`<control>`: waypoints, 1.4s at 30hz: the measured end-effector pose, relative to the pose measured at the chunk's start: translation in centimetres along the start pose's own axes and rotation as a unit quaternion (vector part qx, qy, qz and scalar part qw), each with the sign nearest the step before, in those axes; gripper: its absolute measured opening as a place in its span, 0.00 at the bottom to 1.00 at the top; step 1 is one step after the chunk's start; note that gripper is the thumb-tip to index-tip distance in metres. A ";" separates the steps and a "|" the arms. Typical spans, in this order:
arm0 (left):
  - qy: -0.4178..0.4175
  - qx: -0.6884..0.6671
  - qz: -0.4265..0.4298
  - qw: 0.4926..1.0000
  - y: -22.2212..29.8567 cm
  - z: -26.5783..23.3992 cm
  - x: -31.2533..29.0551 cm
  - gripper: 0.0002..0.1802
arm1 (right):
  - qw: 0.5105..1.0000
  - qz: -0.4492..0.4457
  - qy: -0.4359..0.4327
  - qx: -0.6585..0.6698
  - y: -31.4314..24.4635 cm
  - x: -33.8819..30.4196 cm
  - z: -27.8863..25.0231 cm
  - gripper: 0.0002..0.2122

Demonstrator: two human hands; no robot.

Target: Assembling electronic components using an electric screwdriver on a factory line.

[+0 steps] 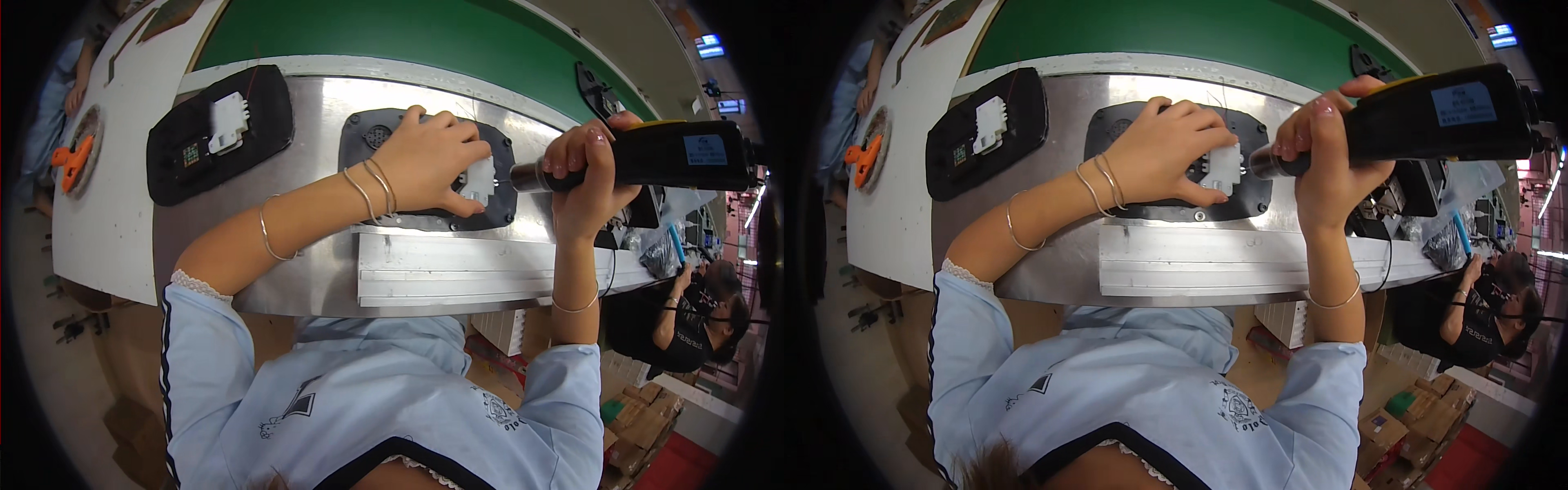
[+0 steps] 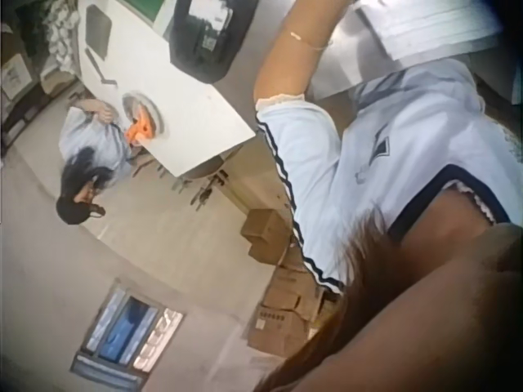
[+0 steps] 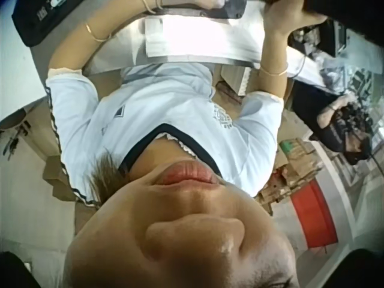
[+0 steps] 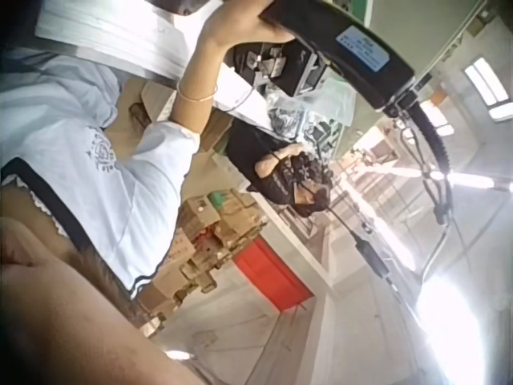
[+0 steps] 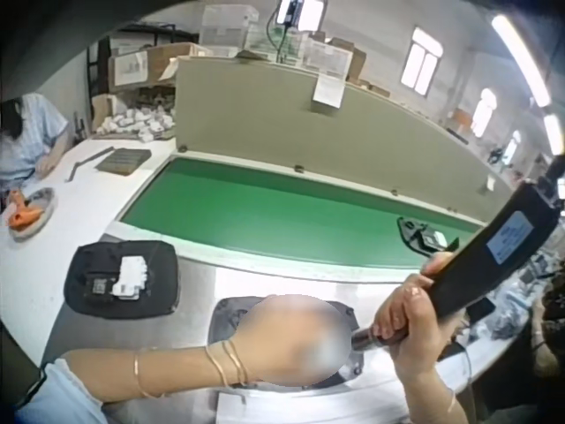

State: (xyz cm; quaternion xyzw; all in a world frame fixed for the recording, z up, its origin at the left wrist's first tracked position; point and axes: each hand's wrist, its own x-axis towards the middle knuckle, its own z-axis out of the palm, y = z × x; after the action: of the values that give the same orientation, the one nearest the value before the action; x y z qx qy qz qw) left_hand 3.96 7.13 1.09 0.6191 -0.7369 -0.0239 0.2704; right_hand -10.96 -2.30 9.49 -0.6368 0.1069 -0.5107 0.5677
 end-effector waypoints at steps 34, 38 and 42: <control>-0.011 -0.027 0.017 0.999 0.3 -1.1 0.8 0.34 | 0.961 -0.128 0.157 -0.188 -8.0 2.5 -14.2 0.10; -0.018 -0.029 0.010 0.999 0.6 -1.1 0.5 0.34 | 0.960 -0.129 0.141 -0.204 -6.6 1.8 -13.7 0.09; -0.042 -0.055 0.008 0.998 0.3 -1.2 0.5 0.37 | 0.965 -0.122 0.128 -0.192 -6.5 1.6 -13.8 0.09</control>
State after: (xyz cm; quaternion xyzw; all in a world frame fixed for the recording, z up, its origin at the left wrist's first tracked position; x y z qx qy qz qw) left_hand 4.14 7.10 2.37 0.5957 -0.7503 -0.0883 0.2728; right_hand -23.74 -9.76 13.43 -0.6713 0.1961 -0.6233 0.3497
